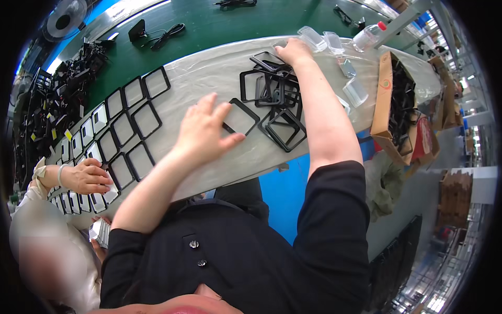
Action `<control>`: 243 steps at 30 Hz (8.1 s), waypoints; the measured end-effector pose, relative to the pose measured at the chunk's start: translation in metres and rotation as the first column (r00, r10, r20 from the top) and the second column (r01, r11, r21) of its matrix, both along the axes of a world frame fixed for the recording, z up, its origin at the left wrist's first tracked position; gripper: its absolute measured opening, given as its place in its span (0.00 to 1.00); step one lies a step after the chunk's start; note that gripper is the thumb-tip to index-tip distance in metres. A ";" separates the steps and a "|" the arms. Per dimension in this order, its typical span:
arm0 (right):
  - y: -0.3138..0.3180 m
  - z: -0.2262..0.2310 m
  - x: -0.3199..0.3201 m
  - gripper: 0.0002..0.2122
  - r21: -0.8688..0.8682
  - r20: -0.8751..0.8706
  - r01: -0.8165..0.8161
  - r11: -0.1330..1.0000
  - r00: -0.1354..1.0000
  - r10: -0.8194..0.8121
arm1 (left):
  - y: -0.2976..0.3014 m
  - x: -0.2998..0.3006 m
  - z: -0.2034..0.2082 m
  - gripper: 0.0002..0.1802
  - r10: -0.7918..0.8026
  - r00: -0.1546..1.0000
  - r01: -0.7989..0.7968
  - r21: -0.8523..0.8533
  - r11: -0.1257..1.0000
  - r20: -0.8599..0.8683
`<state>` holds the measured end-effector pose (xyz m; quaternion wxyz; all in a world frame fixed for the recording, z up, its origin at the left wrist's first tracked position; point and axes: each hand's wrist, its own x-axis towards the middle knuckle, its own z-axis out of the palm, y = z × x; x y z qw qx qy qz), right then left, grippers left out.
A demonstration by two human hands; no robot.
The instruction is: The person assembles components by fitting transparent covers into black frames, pressing them securely into place by hand, and setting the assembled pieces onto the table.
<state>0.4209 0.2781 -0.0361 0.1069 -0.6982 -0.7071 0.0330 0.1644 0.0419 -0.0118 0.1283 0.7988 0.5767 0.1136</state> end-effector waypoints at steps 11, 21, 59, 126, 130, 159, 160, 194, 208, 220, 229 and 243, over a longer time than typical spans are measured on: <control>-0.009 0.004 0.000 0.17 0.141 0.257 -0.139 0.980 0.961 0.099 | -0.028 -0.022 -0.030 0.40 -0.010 0.948 -0.036 0.136 0.990 0.318; -0.217 0.060 -0.099 0.09 0.056 -0.869 -0.385 0.921 0.436 0.234 | -0.065 -0.062 -0.002 0.53 -0.055 0.755 -0.092 0.188 0.978 0.654; -0.304 0.071 -0.148 0.28 -0.113 -0.993 -0.551 0.827 0.026 -0.119 | -0.112 -0.085 0.029 0.64 -0.290 0.674 0.076 0.326 0.942 0.680; 0.005 -0.008 0.001 0.25 -0.135 -0.137 0.166 0.977 0.973 -0.184 | 0.080 0.020 -0.019 0.35 -0.239 0.925 0.244 0.021 0.969 0.296; 0.010 -0.004 0.038 0.22 -0.072 -0.456 -0.069 0.995 0.889 0.029 | 0.059 0.006 -0.008 0.44 -0.162 0.906 0.180 -0.009 0.984 0.391; -0.285 0.051 -0.150 0.23 -0.071 -0.992 -0.532 0.844 -0.050 -0.115 | -0.077 -0.070 0.011 0.59 -0.146 0.788 -0.053 0.303 0.951 0.598; -0.285 0.052 -0.151 0.27 -0.058 -0.997 -0.553 0.831 -0.011 -0.076 | -0.078 -0.072 0.010 0.59 -0.143 0.788 -0.052 0.297 0.954 0.599; -0.272 0.085 -0.132 0.31 -0.315 -0.925 -0.771 0.553 0.117 -0.363 | -0.099 -0.085 0.036 0.78 -0.341 0.661 0.166 0.312 0.935 0.669; -0.272 0.086 -0.135 0.33 -0.302 -0.923 -0.775 0.555 0.093 -0.373 | -0.103 -0.085 0.035 0.78 -0.298 0.707 0.108 0.318 0.942 0.642; -0.264 0.062 -0.137 0.33 -0.326 -0.941 -0.723 0.609 0.184 -0.285 | -0.099 -0.081 0.013 0.71 -0.181 0.771 0.038 0.239 0.970 0.611; -0.303 0.003 -0.135 0.24 0.124 -0.017 -0.731 0.671 0.674 0.738 | -0.076 -0.078 -0.043 0.59 -0.023 0.898 -0.110 0.275 0.955 0.440; -0.293 -0.013 -0.177 0.23 0.283 0.021 -0.688 0.668 0.701 0.713 | -0.079 -0.100 -0.038 0.35 0.087 0.992 -0.109 0.269 0.957 0.093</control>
